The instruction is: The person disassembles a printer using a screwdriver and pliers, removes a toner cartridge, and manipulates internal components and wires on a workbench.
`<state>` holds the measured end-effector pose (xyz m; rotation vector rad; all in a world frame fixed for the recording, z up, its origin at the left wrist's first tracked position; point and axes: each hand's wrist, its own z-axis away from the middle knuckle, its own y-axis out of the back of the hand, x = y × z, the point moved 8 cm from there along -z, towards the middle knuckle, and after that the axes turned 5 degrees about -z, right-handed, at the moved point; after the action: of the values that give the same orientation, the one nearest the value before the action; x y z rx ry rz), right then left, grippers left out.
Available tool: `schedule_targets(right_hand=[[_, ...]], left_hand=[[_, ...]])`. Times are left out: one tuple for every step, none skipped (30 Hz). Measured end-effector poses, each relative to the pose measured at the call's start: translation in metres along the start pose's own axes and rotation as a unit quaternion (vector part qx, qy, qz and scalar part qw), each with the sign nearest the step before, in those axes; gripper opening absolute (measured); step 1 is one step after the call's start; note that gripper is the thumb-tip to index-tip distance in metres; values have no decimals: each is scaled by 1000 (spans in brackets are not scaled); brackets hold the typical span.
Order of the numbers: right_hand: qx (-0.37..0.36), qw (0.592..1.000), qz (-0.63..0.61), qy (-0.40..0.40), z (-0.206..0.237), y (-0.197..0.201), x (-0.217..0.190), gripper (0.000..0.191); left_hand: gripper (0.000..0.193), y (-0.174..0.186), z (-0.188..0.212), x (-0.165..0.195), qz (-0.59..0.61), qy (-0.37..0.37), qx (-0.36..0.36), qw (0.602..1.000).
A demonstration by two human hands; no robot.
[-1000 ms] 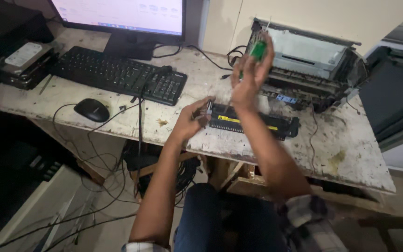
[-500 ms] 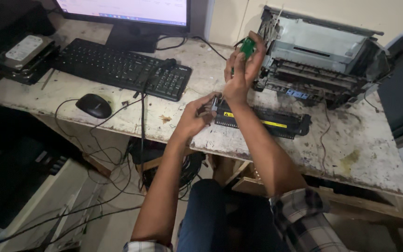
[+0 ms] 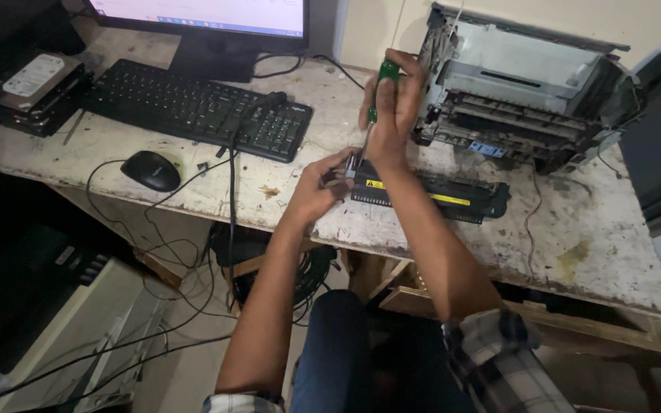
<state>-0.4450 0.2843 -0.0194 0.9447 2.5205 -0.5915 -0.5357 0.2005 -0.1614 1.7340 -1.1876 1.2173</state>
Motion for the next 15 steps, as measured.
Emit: schedule_targets(right_hand=[[-10, 1000, 28, 5, -2, 1, -4, 27], [-14, 996, 72, 45, -3, 4, -13, 22], [-20, 989, 117, 85, -4, 6, -23, 19], [-26, 979, 161, 123, -4, 8, -33, 16], [-19, 979, 176, 100, -6, 15, -34, 15], [-12, 979, 190, 77, -8, 21, -34, 15], [-4, 978, 203, 55, -11, 27, -35, 14], [-34, 993, 113, 2, -16, 28, -29, 13], [-64, 996, 22, -53, -19, 27, -23, 13], [-94, 987, -68, -111, -20, 24, -18, 13], [-92, 970, -150, -167, -19, 22, -12, 14], [-91, 943, -234, -219, -16, 19, -6, 15], [-87, 907, -319, -262, -13, 14, -1, 17], [-104, 929, -289, -208, -15, 13, -7, 18], [-119, 946, -258, -157, -15, 12, -13, 20]], left_hand=[[59, -1, 0, 1, 8, 3, 0, 1000], [59, 0, 1, 3, -4, 0, 5, 1000], [60, 0, 1, 6, -16, -3, 10, 1000], [61, -1, 2, 8, -27, -6, 15, 1000], [60, -1, 2, 9, -35, 3, 20, 999], [60, -1, 3, 9, -43, 11, 24, 999], [60, -2, 3, 10, -53, 19, 28, 998], [59, -2, 3, 9, -60, 31, 28, 997], [58, -1, 3, 9, -69, 45, 27, 996], [56, -3, 5, 6, -72, 63, 27, 995], [57, -5, 7, 8, -39, 50, 18, 998], [58, -6, 7, 11, -8, 34, 11, 999], [59, -7, 8, 13, 16, 15, 5, 1000], [58, -6, 8, 17, -6, -14, 5, 1000], [56, -6, 8, 21, -27, -39, 6, 999]])
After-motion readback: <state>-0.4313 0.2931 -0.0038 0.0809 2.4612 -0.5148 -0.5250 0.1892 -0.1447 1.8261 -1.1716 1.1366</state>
